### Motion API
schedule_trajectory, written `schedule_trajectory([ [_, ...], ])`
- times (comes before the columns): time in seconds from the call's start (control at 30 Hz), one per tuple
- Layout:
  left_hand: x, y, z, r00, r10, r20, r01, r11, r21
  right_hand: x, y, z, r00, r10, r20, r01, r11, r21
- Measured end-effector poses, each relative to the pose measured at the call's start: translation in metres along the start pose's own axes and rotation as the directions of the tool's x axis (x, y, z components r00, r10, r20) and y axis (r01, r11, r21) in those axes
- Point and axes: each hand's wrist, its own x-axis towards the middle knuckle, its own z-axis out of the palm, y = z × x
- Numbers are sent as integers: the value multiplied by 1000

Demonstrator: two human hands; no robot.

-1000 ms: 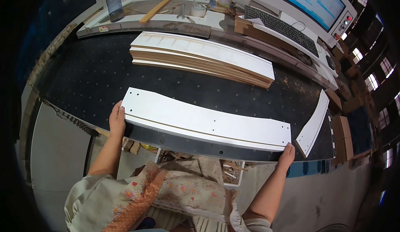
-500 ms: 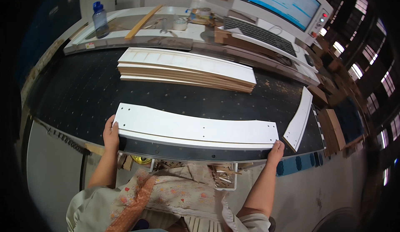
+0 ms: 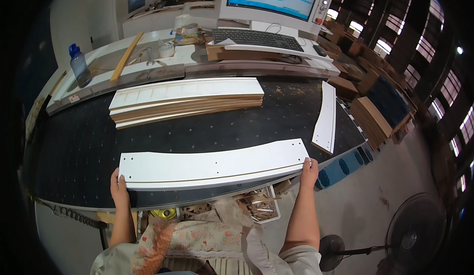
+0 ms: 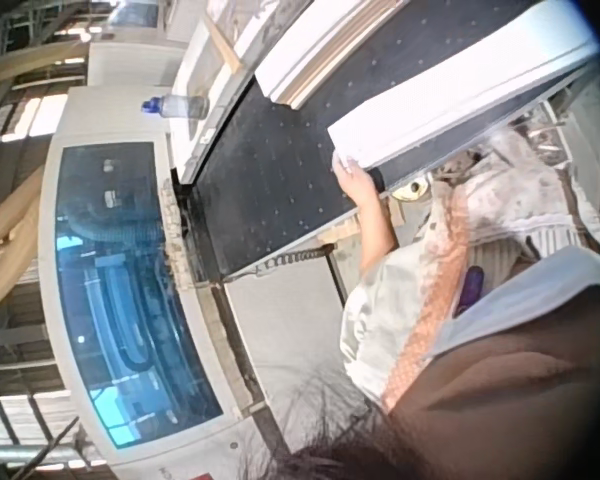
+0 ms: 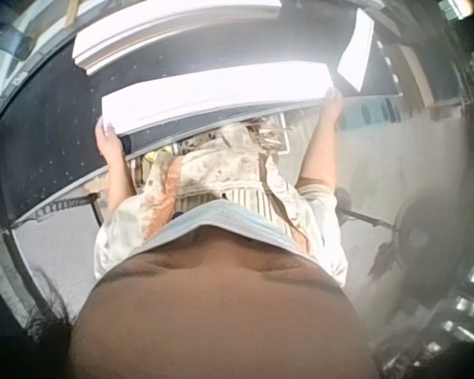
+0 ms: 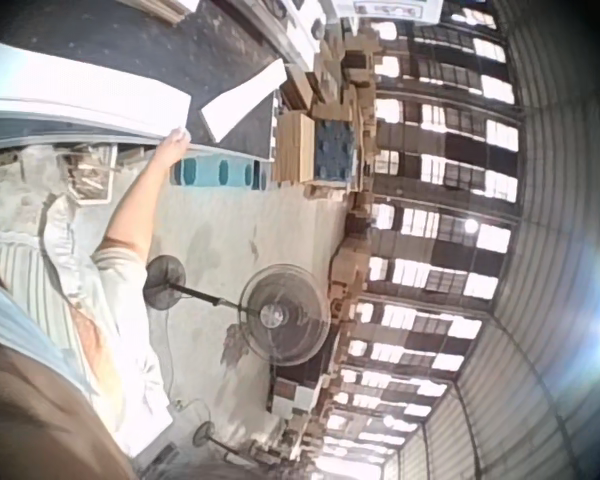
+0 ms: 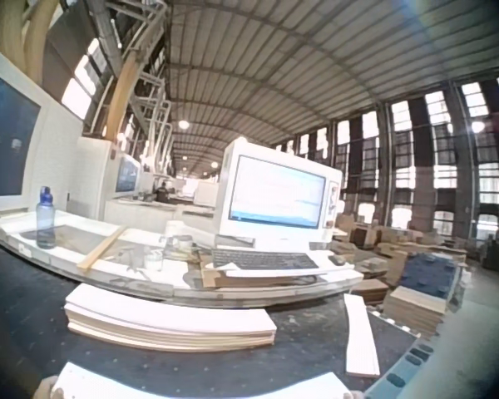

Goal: The person removes excess strips from wooden panels, blows dust out of their holes using an air blow gun, and stacks the panels onto a pallet.

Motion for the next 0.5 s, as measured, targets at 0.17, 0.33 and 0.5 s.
schedule_trajectory([
  [0.17, -1, 12, 0, 997, -45, 62, 45, 999, 1, 1, 0, 1, 994, 100, -30, -101, 995, -6],
  [0.33, 1, 7, -6, 996, 16, 83, -14, 1000, -15, -2, -6, 5, 987, 156, -42, -156, 988, 19],
  [0.5, 2, -1, -8, 991, 15, 135, 2, 992, -130, -6, -15, 4, 973, 221, -65, -221, 975, 10],
])
